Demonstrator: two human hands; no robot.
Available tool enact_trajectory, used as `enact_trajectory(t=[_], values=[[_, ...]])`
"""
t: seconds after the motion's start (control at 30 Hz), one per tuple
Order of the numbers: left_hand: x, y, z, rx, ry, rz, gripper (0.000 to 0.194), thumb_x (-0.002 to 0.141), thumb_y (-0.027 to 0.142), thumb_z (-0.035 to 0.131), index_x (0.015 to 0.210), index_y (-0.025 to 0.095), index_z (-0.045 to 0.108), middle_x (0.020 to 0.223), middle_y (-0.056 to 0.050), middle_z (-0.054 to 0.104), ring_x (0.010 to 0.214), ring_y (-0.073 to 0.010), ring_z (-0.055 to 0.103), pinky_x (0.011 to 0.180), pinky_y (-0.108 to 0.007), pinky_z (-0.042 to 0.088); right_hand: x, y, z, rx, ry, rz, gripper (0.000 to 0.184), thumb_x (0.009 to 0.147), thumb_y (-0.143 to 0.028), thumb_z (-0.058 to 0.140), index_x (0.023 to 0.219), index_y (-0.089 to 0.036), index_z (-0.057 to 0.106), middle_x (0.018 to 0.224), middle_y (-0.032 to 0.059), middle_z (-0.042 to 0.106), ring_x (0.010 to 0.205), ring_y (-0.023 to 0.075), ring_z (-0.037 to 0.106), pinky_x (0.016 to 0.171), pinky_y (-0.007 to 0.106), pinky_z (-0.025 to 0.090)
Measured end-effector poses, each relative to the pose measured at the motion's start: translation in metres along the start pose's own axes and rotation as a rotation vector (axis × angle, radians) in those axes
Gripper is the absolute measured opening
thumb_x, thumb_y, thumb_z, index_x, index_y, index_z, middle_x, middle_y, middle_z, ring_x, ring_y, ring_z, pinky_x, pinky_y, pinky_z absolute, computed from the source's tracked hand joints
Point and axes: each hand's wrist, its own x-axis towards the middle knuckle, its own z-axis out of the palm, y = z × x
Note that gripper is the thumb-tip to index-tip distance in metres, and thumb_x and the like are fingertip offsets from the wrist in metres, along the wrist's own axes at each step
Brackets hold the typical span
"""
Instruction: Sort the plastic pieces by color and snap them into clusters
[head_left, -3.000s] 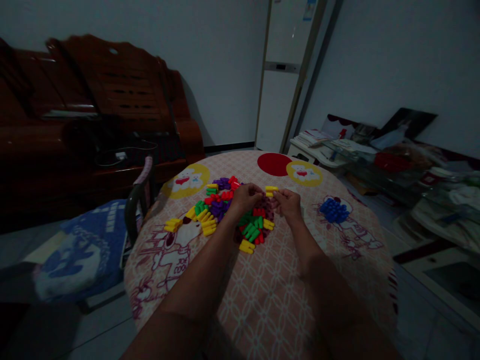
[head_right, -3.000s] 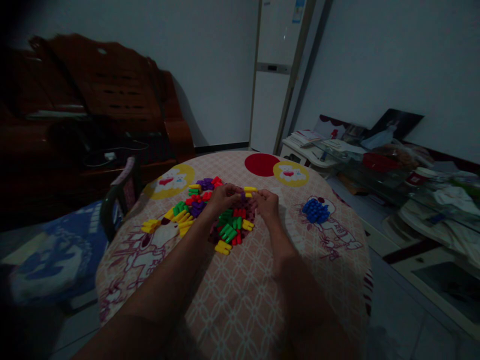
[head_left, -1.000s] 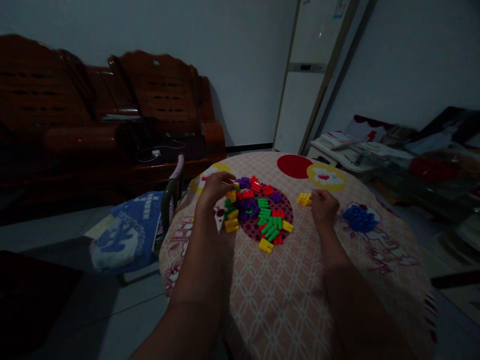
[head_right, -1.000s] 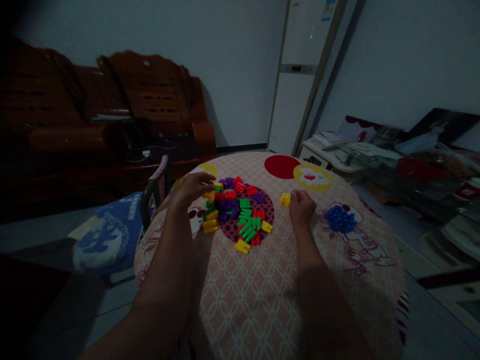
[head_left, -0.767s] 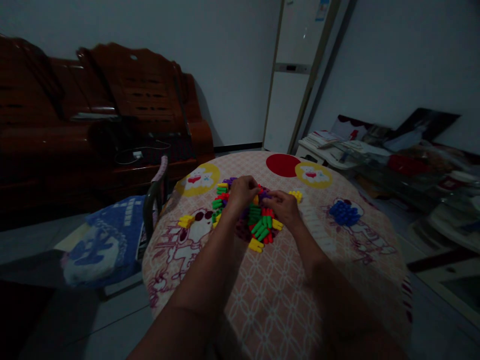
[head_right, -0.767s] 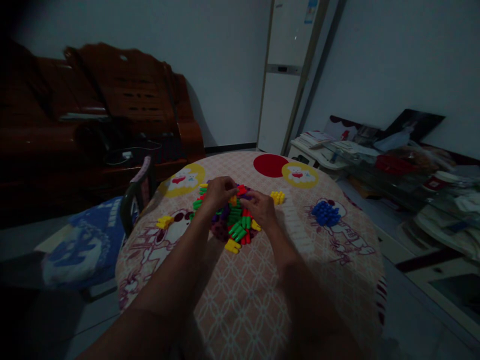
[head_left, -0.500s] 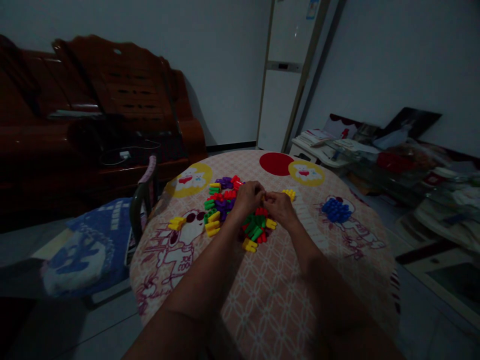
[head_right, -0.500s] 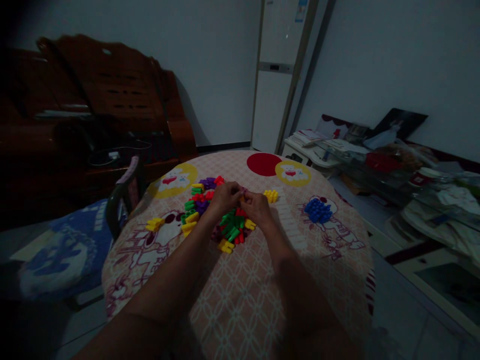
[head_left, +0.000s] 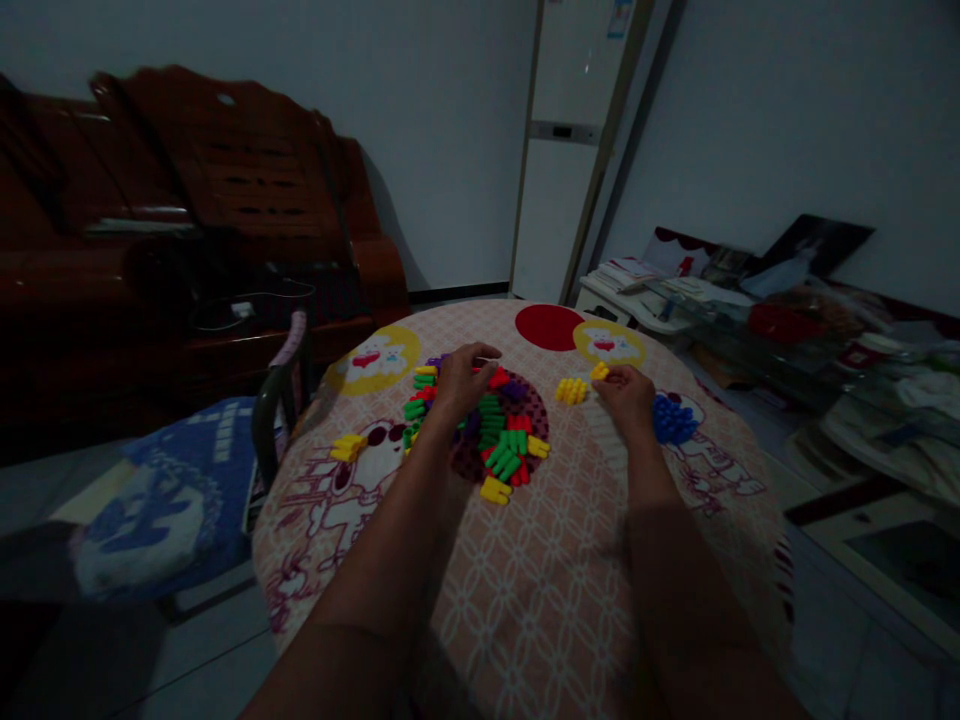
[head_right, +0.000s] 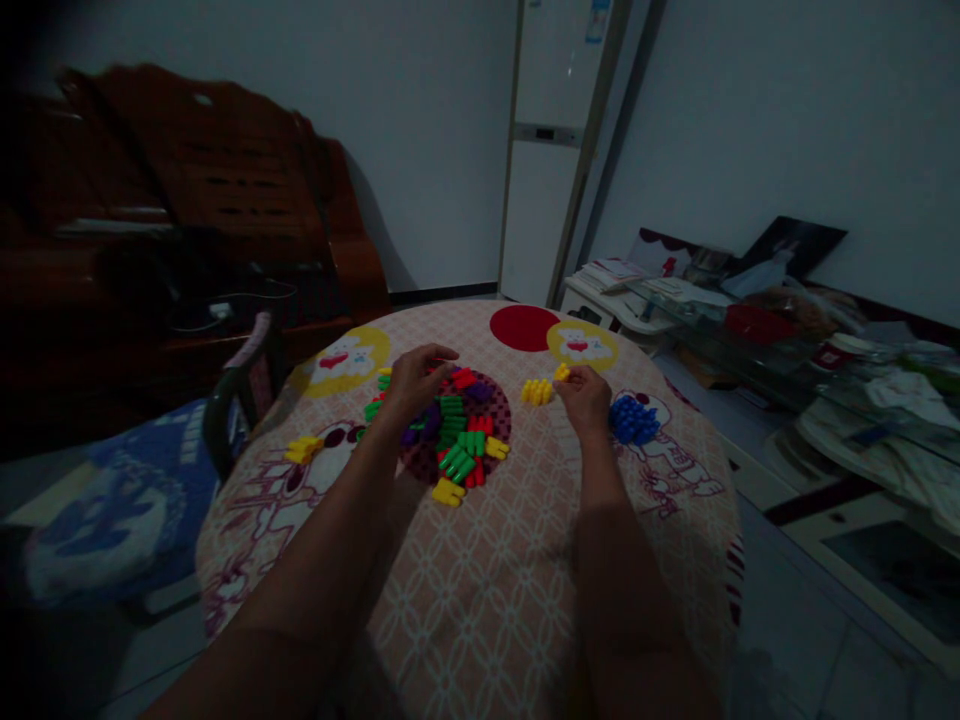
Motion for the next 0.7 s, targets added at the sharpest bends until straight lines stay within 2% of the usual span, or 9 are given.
enact_trajectory(t=[0.17,0.33,0.43,0.5,0.57,0.63,0.7], values=[[0.005,-0.027,-0.04,-0.008,0.135,-0.155,0.027,0.076,0.027,0.061,0.096,0.015,0.074,0.083,-0.005,0.074,0.076,-0.0196,0.07,0.072,-0.029,0.056,-0.001,0.025,-0.001,-0.15,-0.072,0.061,0.028,0.058,-0.027,0.069,0.083,-0.016,0.068,0.083,0.0076,0.075,0.075,0.0224,0.07,0.073,0.034,0.055],[0.006,-0.054,-0.068,-0.008,0.263,-0.215,0.03,0.073,0.03,0.062,0.096,0.015,0.075,0.084,-0.005,0.074,0.075,-0.0179,0.07,0.071,-0.028,0.056,0.001,0.027,0.008,-0.168,-0.114,0.078,0.029,0.056,-0.021,0.066,0.084,-0.015,0.07,0.083,0.0071,0.076,0.079,0.0228,0.07,0.073,0.033,0.055],[0.002,-0.064,-0.084,-0.012,0.295,-0.269,0.03,0.071,0.03,0.063,0.095,0.015,0.074,0.082,-0.005,0.074,0.07,-0.0163,0.068,0.071,-0.028,0.057,0.001,0.025,0.008,-0.173,-0.16,0.081,0.03,0.055,-0.018,0.064,0.084,-0.014,0.072,0.081,0.0061,0.076,0.078,0.023,0.071,0.076,0.034,0.055],[-0.003,-0.066,-0.095,-0.016,0.251,-0.318,0.027,0.068,0.029,0.066,0.09,0.014,0.074,0.077,-0.005,0.073,0.066,-0.0159,0.067,0.067,-0.027,0.056,0.001,0.026,0.005,-0.179,-0.158,0.093,0.034,0.056,-0.018,0.063,0.088,-0.014,0.073,0.082,0.0065,0.076,0.08,0.0237,0.071,0.077,0.035,0.055],[-0.01,-0.064,-0.106,-0.033,0.151,-0.374,0.02,0.066,0.027,0.068,0.082,0.014,0.073,0.068,-0.004,0.07,0.061,-0.0153,0.064,0.061,-0.026,0.054,0.002,0.027,0.001,-0.22,-0.094,0.096,0.036,0.058,-0.019,0.061,0.092,-0.013,0.074,0.084,0.0084,0.076,0.08,0.0249,0.071,0.078,0.036,0.055],[-0.016,-0.06,-0.113,-0.045,0.064,-0.421,0.013,0.066,0.024,0.069,0.074,0.015,0.071,0.06,-0.002,0.066,0.056,-0.0141,0.062,0.058,-0.024,0.052,0.004,0.024,-0.002,-0.277,0.01,0.042,0.035,0.062,-0.021,0.06,0.092,-0.012,0.075,0.084,0.0106,0.076,0.08,0.0258,0.07,0.079,0.038,0.055],[-0.019,-0.054,-0.115,-0.028,0.03,-0.447,0.008,0.067,0.022,0.068,0.07,0.015,0.069,0.057,-0.001,0.065,0.053,-0.0125,0.06,0.056,-0.023,0.051,0.004,0.014,0.001,-0.293,0.063,-0.053,0.032,0.066,-0.024,0.059,0.09,-0.012,0.076,0.082,0.011,0.075,0.078,0.0261,0.069,0.079,0.039,0.055]])
